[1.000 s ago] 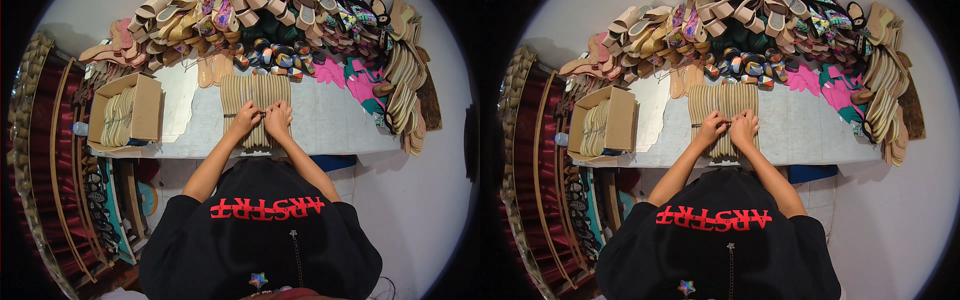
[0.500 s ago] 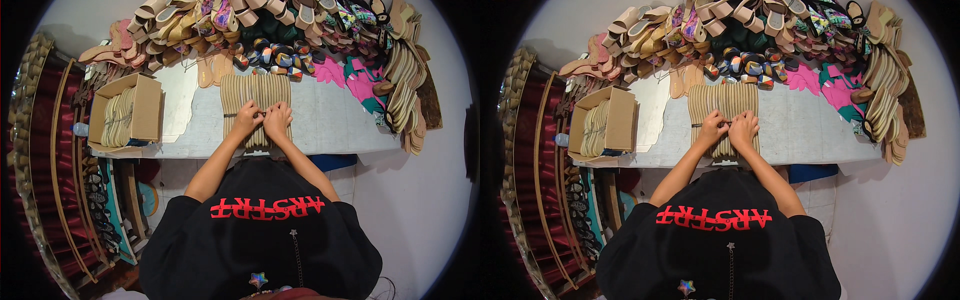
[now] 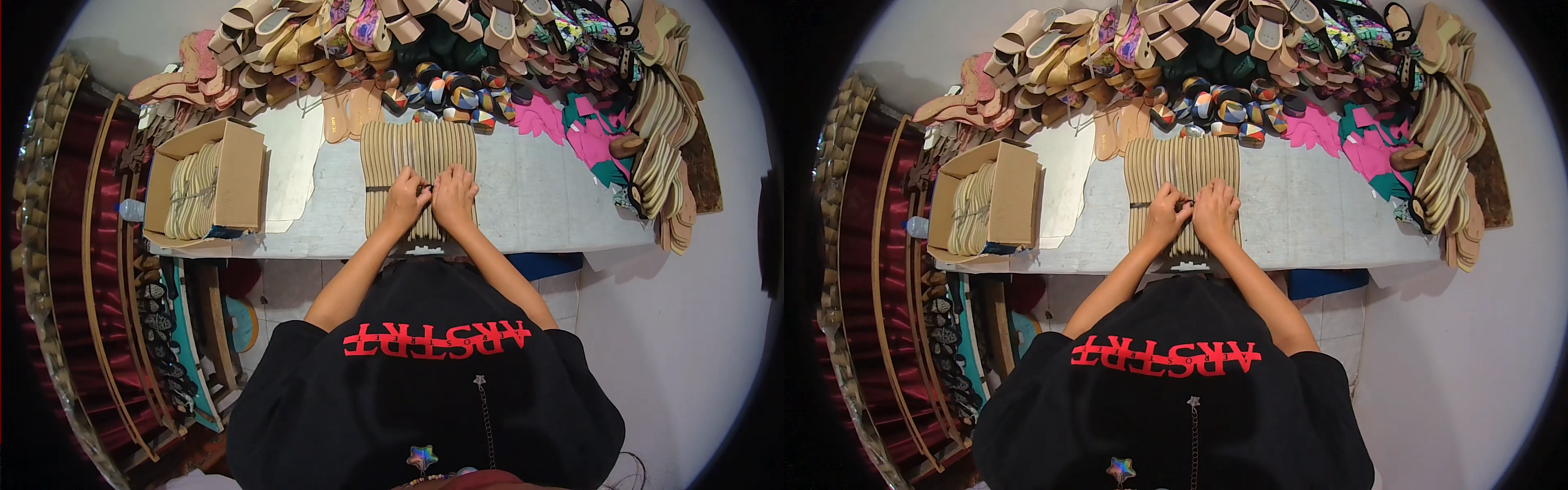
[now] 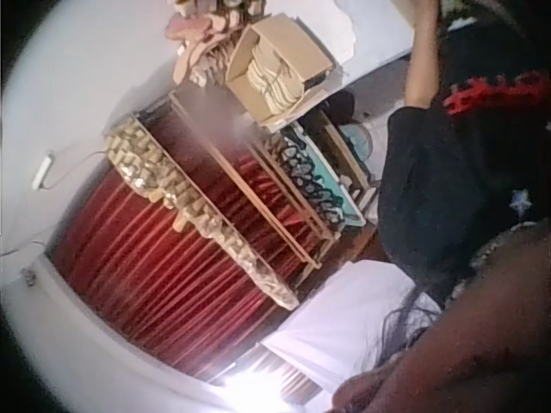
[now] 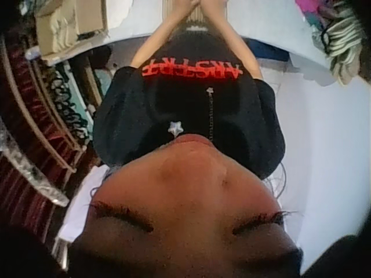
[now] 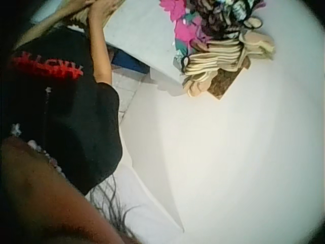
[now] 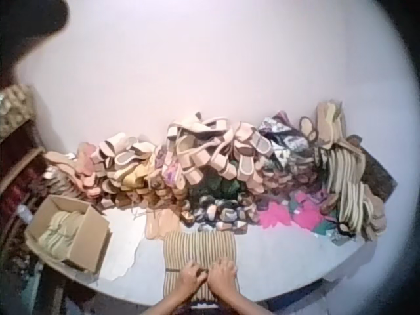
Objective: Organizing and bundling shoe soles and insoles on a work table.
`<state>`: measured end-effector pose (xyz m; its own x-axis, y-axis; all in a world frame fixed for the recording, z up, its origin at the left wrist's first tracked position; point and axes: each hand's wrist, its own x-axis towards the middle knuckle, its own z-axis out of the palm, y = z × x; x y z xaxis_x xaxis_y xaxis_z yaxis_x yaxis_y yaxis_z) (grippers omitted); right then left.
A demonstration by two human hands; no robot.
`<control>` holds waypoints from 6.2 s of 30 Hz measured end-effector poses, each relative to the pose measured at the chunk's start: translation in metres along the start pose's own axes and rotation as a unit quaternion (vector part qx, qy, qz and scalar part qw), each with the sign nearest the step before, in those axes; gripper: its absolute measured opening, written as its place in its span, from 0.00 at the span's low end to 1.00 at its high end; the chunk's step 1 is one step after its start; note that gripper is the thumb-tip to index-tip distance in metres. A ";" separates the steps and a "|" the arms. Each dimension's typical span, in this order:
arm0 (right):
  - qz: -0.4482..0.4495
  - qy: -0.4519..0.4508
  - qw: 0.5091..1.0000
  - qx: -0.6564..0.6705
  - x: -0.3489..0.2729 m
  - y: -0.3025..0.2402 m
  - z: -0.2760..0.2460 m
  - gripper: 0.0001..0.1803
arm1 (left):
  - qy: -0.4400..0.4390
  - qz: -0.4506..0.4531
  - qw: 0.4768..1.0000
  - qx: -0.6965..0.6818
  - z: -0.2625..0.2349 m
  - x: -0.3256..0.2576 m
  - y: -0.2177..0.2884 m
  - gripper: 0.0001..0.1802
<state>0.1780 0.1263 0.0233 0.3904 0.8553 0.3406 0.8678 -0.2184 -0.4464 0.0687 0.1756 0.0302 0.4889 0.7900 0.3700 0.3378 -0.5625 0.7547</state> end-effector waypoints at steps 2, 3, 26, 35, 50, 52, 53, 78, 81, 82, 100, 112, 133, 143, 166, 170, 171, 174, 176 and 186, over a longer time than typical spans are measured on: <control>-0.040 0.007 0.999 -0.013 0.003 0.006 -0.004 0.09 | -0.003 0.005 1.000 0.000 0.000 -0.001 0.000 0.06; -0.059 -0.033 0.998 0.015 0.006 0.010 -0.009 0.08 | -0.005 0.009 1.000 0.000 -0.001 -0.001 -0.001 0.06; -0.166 -0.144 0.971 0.098 0.031 0.030 -0.028 0.07 | -0.031 0.040 0.999 0.001 -0.009 0.004 -0.002 0.07; -0.139 -0.102 0.981 0.085 0.029 0.023 -0.022 0.03 | -0.008 0.012 1.000 0.008 -0.002 0.004 -0.002 0.07; -0.083 -0.057 0.993 0.068 0.015 0.016 -0.015 0.06 | 0.020 -0.012 1.000 0.010 0.001 0.001 0.002 0.06; -0.082 -0.056 0.993 0.062 0.015 0.016 -0.015 0.06 | 0.020 -0.013 1.000 0.005 0.000 0.001 0.004 0.06; -0.081 -0.056 0.994 0.056 0.015 0.016 -0.015 0.06 | 0.026 -0.019 0.999 0.006 0.000 -0.001 0.006 0.06; -0.044 -0.026 0.997 0.061 0.004 0.011 -0.007 0.06 | -0.025 0.000 0.992 -0.121 -0.011 0.000 -0.002 0.08; -0.049 -0.021 0.997 0.063 0.004 0.012 -0.007 0.06 | -0.065 -0.128 0.965 -0.221 -0.013 0.009 -0.005 0.13; -0.052 -0.020 0.996 0.065 0.004 0.012 -0.006 0.06 | -0.111 -0.144 0.962 -0.201 -0.018 0.013 -0.007 0.20; -0.071 -0.015 0.995 0.066 0.004 0.014 -0.007 0.05 | -0.173 -0.113 0.968 -0.145 -0.023 0.032 -0.005 0.28; -0.067 -0.025 0.995 0.067 0.005 0.014 -0.006 0.06 | -0.168 -0.121 0.967 -0.146 -0.021 0.032 -0.006 0.30; -0.065 -0.031 0.996 0.060 0.008 0.012 -0.009 0.06 | -0.100 -0.064 0.991 -0.055 -0.015 0.032 0.006 0.31; -0.030 -0.003 0.999 0.034 0.005 0.006 -0.007 0.07 | -0.017 -0.069 0.997 0.024 -0.003 0.023 0.013 0.27; 0.261 -0.168 0.911 0.272 -0.016 0.086 0.001 0.35 | -0.017 -0.397 0.911 0.108 -0.049 -0.044 -0.063 0.31; 0.211 -0.204 0.929 0.227 -0.024 0.071 0.000 0.44 | -0.012 -0.332 0.931 -0.151 -0.041 -0.051 -0.058 0.28; 0.232 -0.170 0.934 0.211 -0.025 0.069 0.003 0.44 | -0.002 -0.332 0.931 -0.150 -0.040 -0.052 -0.057 0.28; 0.224 -0.164 0.919 0.281 -0.022 0.069 0.001 0.42 | 0.031 -0.321 0.938 -0.126 -0.037 -0.053 -0.053 0.25; 0.236 -0.165 0.881 0.376 -0.024 0.068 -0.003 0.40 | 0.017 -0.334 0.938 -0.093 -0.036 -0.056 -0.045 0.23; 0.226 -0.215 0.840 0.444 -0.018 0.031 -0.023 0.37 | 0.081 -0.337 0.931 -0.112 -0.077 -0.062 -0.009 0.27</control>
<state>0.2049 0.0934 0.0223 0.3056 0.9114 -0.2755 0.0135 -0.2934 -0.9559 -0.0267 0.1504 0.0420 0.0937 0.9818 -0.1651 0.3392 0.1244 0.9324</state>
